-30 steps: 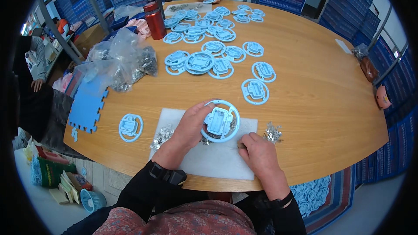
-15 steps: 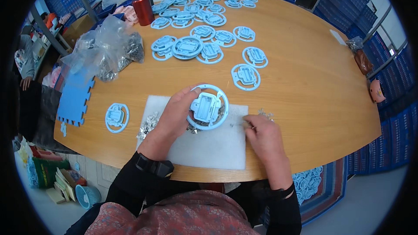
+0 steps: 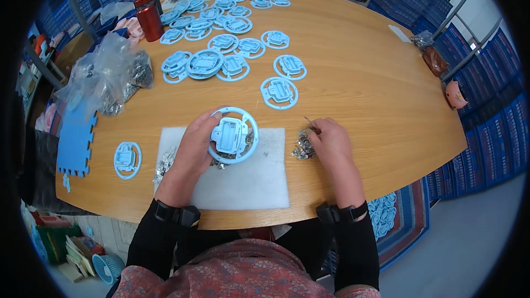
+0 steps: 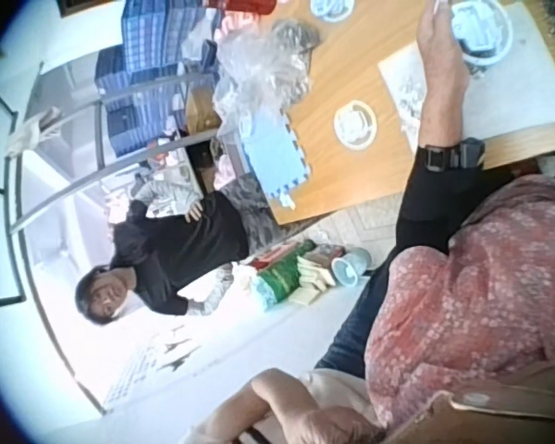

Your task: The person assembles light-blue circular plastic parts by inserting small metallic components into them using a pointed tool. They handle the parts one at a time, pick up the metal pieces, and place them into the plastic frames on a table.

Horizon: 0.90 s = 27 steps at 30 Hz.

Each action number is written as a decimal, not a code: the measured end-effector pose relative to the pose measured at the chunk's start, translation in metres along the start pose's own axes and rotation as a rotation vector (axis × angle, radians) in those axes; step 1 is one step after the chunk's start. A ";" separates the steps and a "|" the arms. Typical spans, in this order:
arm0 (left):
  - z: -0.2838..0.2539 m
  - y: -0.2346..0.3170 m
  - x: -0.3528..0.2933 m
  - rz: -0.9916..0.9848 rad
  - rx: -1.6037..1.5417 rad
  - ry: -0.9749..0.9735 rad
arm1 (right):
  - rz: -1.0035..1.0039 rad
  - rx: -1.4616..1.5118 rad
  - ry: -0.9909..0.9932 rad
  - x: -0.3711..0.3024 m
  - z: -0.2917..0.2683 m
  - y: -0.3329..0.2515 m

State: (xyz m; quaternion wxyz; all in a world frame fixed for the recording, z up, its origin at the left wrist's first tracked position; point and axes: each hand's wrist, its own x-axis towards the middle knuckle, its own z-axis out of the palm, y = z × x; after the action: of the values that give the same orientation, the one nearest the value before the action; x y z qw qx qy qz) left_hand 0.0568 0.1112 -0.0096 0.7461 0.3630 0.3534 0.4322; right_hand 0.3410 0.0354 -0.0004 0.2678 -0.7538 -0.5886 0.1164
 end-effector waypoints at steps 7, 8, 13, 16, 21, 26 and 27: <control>0.000 0.001 -0.001 -0.018 -0.019 -0.009 | -0.074 -0.081 -0.058 0.020 0.009 0.004; 0.000 0.001 -0.001 -0.016 -0.015 -0.016 | -0.077 -0.070 -0.061 0.021 0.010 0.006; 0.000 0.000 -0.001 -0.018 -0.019 -0.013 | -0.019 -0.049 -0.111 0.020 0.009 -0.004; 0.001 0.000 -0.001 -0.019 -0.011 -0.023 | -0.036 -0.092 -0.117 0.016 0.015 -0.003; 0.000 0.003 -0.002 -0.013 -0.009 -0.029 | -0.117 -0.051 -0.094 0.004 0.013 -0.015; -0.001 0.000 0.000 -0.016 -0.002 -0.034 | -0.091 0.120 -0.278 -0.027 0.017 -0.053; -0.001 -0.001 0.001 -0.016 -0.006 -0.033 | -0.096 0.096 -0.279 -0.031 0.022 -0.057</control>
State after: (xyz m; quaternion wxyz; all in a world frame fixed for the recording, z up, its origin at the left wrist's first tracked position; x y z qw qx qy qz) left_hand 0.0564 0.1116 -0.0114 0.7562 0.3650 0.3425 0.4214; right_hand 0.2749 0.0212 0.0080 0.2246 -0.6878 -0.6491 0.2351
